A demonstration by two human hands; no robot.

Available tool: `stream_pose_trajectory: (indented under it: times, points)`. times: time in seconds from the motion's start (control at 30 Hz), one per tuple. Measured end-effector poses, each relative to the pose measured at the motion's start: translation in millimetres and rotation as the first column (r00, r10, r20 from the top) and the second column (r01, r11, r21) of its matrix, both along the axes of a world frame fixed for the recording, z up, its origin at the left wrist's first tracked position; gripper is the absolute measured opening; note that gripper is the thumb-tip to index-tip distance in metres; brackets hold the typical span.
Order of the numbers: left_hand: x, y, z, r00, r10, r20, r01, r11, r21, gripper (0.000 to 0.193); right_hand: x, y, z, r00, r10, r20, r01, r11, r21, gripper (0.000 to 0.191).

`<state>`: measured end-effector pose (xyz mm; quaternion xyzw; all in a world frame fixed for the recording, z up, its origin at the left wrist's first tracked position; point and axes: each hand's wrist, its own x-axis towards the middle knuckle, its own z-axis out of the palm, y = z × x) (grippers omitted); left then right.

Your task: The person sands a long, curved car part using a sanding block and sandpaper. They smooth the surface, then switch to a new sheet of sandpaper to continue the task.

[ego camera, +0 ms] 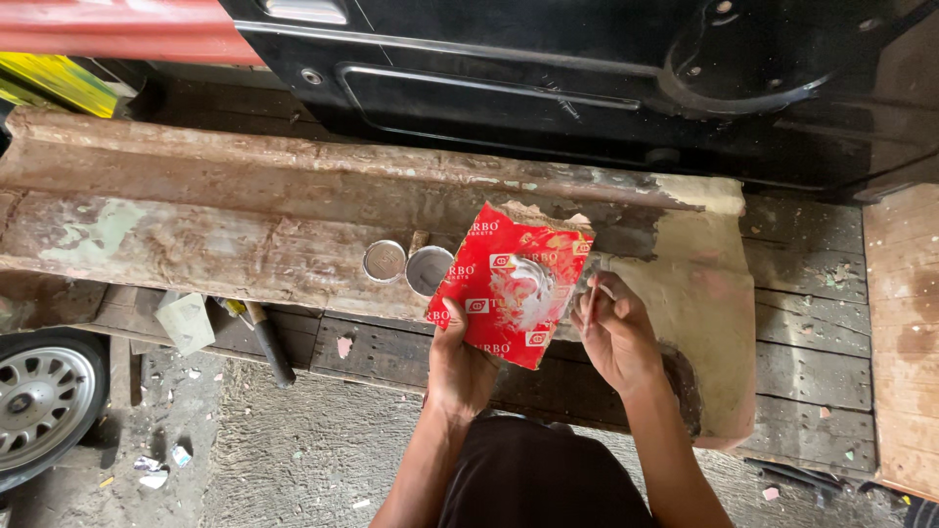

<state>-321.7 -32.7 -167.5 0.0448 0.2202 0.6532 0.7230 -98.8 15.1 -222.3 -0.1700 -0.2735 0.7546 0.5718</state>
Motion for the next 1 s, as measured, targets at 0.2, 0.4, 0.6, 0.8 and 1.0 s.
stream_pose_trajectory:
  times: [0.2, 0.4, 0.6, 0.8, 1.0]
  points:
    - [3.4, -1.6, 13.4, 1.0, 0.008, -0.027, -0.007, 1.0, 0.007, 0.056, -6.9, 1.4, -15.9, 0.965, 0.077, -0.25, -0.108, 0.988, -0.112, 0.029]
    - [13.7, -6.4, 14.2, 0.995, 0.007, -0.102, -0.003, 0.999, 0.042, 0.044, -13.5, 0.2, -25.0, 0.932, 0.136, -0.336, -0.182, 0.977, -0.109, 0.037]
    - [17.6, -7.2, 4.4, 0.993, 0.006, -0.122, -0.001, 0.999, 0.038, 0.038, -13.5, -0.2, -18.6, 0.936, 0.106, -0.336, -0.168, 0.973, -0.161, 0.044]
    - [17.4, -9.7, -2.2, 0.976, -0.001, -0.216, 0.012, 0.999, 0.053, 0.041, -14.5, -2.5, -3.8, 0.946, 0.117, -0.302, -0.162, 0.978, -0.129, 0.045]
    - [17.2, -12.6, -12.8, 0.982, 0.022, -0.19, -0.004, 0.996, 0.091, 0.041, -20.4, -6.5, 7.3, 0.943, 0.032, -0.33, -0.118, 0.963, -0.244, 0.048]
